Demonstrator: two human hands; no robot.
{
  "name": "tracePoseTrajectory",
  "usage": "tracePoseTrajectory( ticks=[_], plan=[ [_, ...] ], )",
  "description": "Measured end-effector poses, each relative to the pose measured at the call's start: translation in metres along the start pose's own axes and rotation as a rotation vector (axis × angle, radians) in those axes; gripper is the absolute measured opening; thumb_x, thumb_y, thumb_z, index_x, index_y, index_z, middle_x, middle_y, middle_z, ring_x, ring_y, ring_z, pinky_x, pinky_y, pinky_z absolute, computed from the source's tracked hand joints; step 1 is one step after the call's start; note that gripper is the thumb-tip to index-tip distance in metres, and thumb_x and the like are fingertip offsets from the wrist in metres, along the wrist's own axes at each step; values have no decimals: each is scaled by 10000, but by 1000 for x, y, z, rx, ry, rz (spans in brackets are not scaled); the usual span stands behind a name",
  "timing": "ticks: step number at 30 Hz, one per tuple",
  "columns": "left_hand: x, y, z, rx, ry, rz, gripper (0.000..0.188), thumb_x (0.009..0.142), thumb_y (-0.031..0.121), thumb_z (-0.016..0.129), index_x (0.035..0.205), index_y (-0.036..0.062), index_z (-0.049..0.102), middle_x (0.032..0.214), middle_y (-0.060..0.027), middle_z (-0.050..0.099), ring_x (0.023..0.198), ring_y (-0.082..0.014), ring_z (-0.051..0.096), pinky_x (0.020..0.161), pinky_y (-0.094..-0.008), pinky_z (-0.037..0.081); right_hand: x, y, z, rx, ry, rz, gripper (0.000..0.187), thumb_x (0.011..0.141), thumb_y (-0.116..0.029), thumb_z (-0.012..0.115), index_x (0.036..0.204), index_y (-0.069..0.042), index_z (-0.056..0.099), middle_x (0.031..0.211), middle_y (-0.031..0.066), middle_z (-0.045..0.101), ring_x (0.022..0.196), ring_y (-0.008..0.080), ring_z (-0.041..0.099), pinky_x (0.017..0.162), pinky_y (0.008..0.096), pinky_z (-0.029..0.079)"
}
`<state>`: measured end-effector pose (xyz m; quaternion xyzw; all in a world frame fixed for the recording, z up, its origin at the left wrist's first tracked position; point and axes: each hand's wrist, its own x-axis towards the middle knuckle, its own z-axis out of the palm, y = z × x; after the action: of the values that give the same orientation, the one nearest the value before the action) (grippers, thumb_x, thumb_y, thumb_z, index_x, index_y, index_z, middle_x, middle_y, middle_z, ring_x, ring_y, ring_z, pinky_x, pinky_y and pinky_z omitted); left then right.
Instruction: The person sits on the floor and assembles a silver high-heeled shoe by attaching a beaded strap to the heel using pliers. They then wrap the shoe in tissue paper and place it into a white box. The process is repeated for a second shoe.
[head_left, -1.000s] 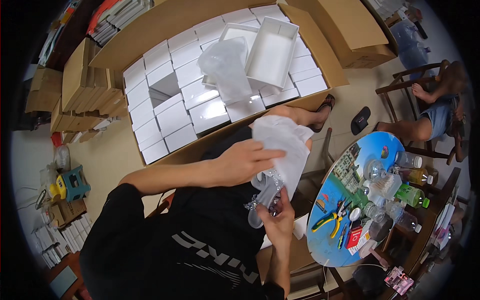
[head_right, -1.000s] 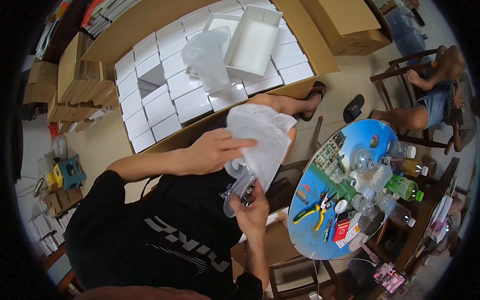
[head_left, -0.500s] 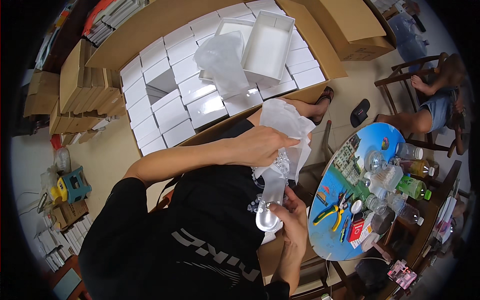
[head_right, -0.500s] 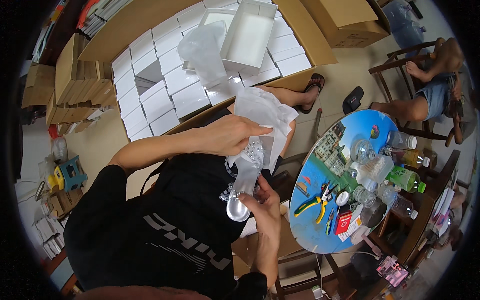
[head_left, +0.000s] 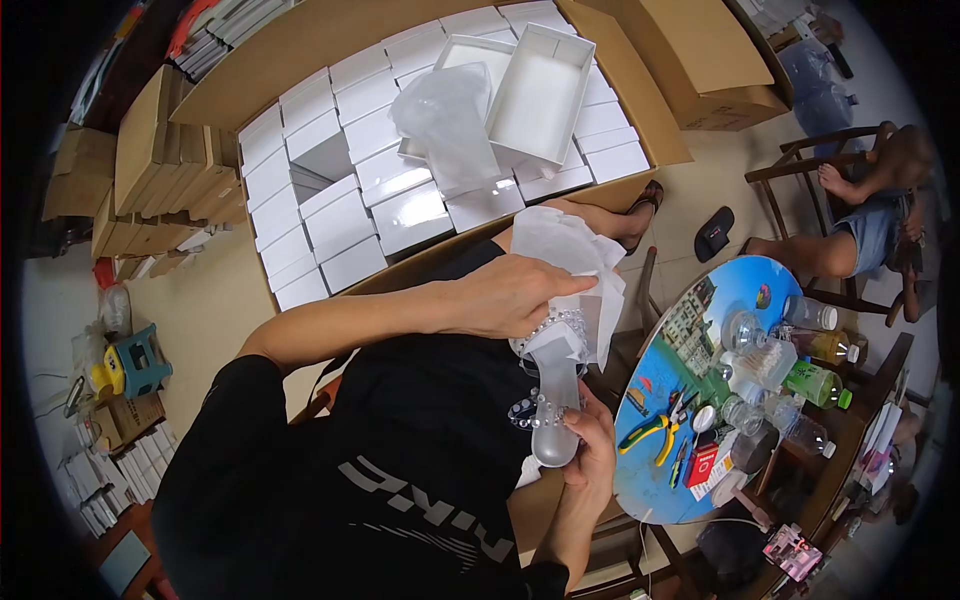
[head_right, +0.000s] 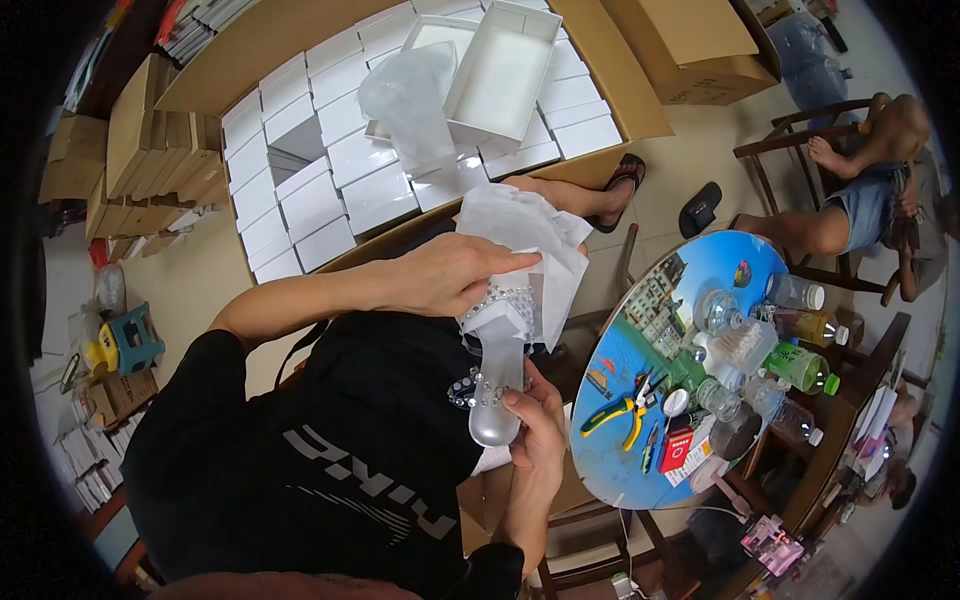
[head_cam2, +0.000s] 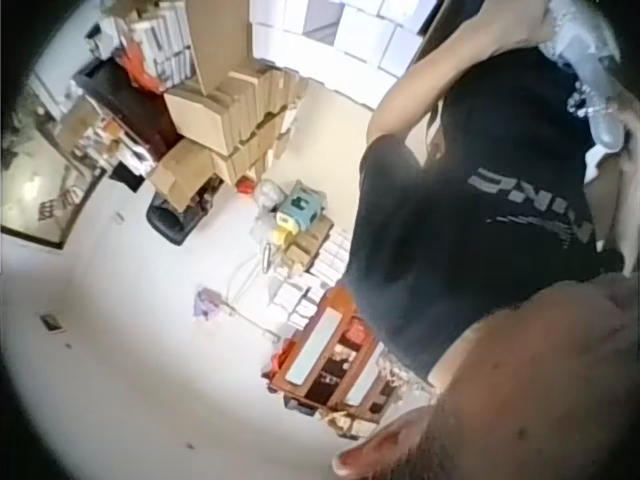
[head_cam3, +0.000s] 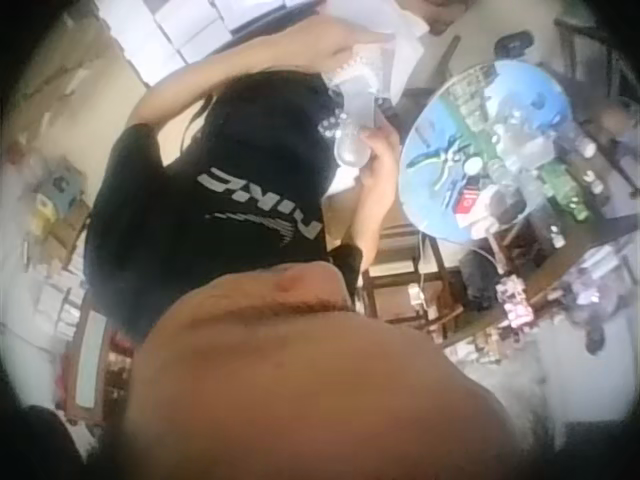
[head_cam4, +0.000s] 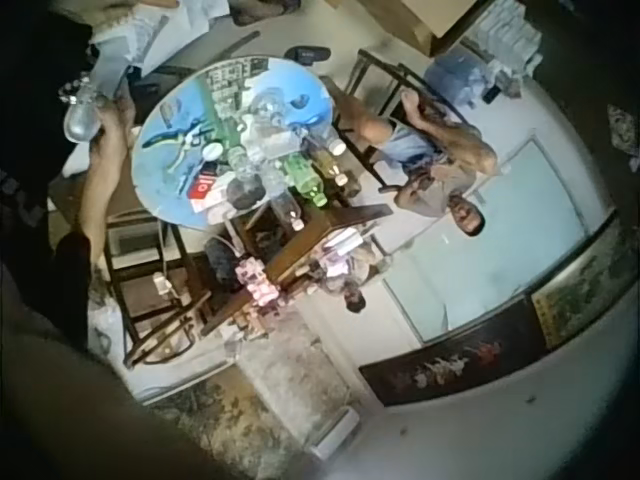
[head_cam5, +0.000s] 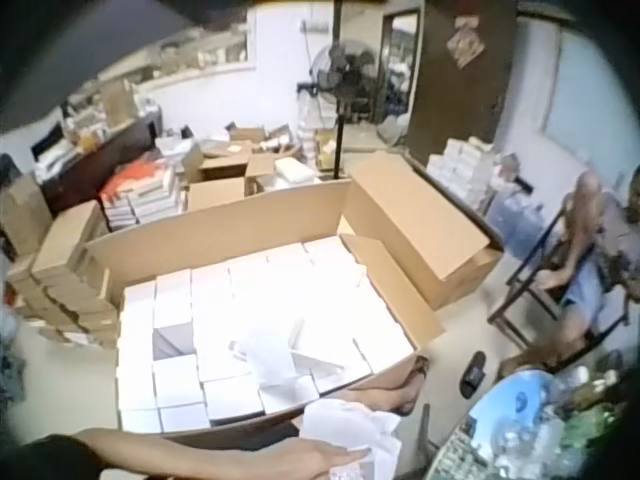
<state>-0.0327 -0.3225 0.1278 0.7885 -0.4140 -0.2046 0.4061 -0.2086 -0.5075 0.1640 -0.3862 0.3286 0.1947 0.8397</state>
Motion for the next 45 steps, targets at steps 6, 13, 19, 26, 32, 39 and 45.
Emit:
tracePoseTrajectory(
  ticks=[6, 13, 19, 26, 32, 39, 45],
  plan=[
    [-4, 2, -1, -31, 66, 56, 631, 772, -36, 528, 1400, 14, 491, 1092, -234, 649, 989, -403, 632, 845, -466, 516, 4, 9, -9, 84, -61, 0, 756, 714, -184, 696, 1356, 129, 452, 1084, 169, 669, 923, 212, 675, 843, 302, 538],
    [-6, 15, -6, -32, 116, 100, 602, 789, -38, 534, 1387, 17, 501, 1127, -213, 652, 997, -396, 636, 843, -459, 529, 7, 6, -3, 73, -44, -35, 741, 715, -143, 698, 1353, 135, 446, 1070, 168, 670, 911, 218, 679, 849, 305, 539],
    [0, 16, 1, -56, 122, 119, 628, 778, -48, 531, 1401, 22, 492, 1146, -223, 644, 992, -405, 633, 853, -449, 528, 2, 6, 6, -92, 25, -92, 646, 702, -72, 690, 1293, 117, 509, 1029, 142, 693, 839, 181, 684, 797, 267, 534],
    [1, 18, 1, -63, 112, 115, 618, 772, -39, 532, 1386, 22, 508, 1180, -233, 639, 1005, -403, 635, 868, -438, 533, -3, 4, 3, -100, 11, -102, 741, 711, 3, 720, 1396, 104, 456, 1098, 158, 687, 924, 187, 682, 872, 282, 516],
    [-1, 17, 3, -59, 140, 164, 640, 755, -60, 536, 1387, 41, 520, 1231, -200, 638, 1010, -387, 644, 850, -439, 544, -4, 4, 7, -142, 30, -116, 757, 711, 11, 728, 1406, 103, 444, 1163, 145, 662, 1028, 174, 644, 927, 278, 477],
    [-19, 19, 11, -14, 165, 482, 271, 850, 47, 646, 1119, 23, 660, 1411, -140, 560, 655, -236, 636, 562, -323, 518, 12, 18, 2, 222, 211, -209, 500, 829, -138, 624, 1285, 51, 542, 1071, 137, 661, 997, 244, 648, 916, 355, 518],
    [-54, 14, 51, 75, 279, 343, 315, 871, 24, 605, 1184, -4, 617, 1480, -154, 482, 686, -259, 668, 515, -329, 530, 51, 23, 21, 888, -95, -467, 335, 880, -252, 592, 1113, -12, 601, 1072, 143, 658, 1018, 270, 630, 980, 462, 488]
  ],
)
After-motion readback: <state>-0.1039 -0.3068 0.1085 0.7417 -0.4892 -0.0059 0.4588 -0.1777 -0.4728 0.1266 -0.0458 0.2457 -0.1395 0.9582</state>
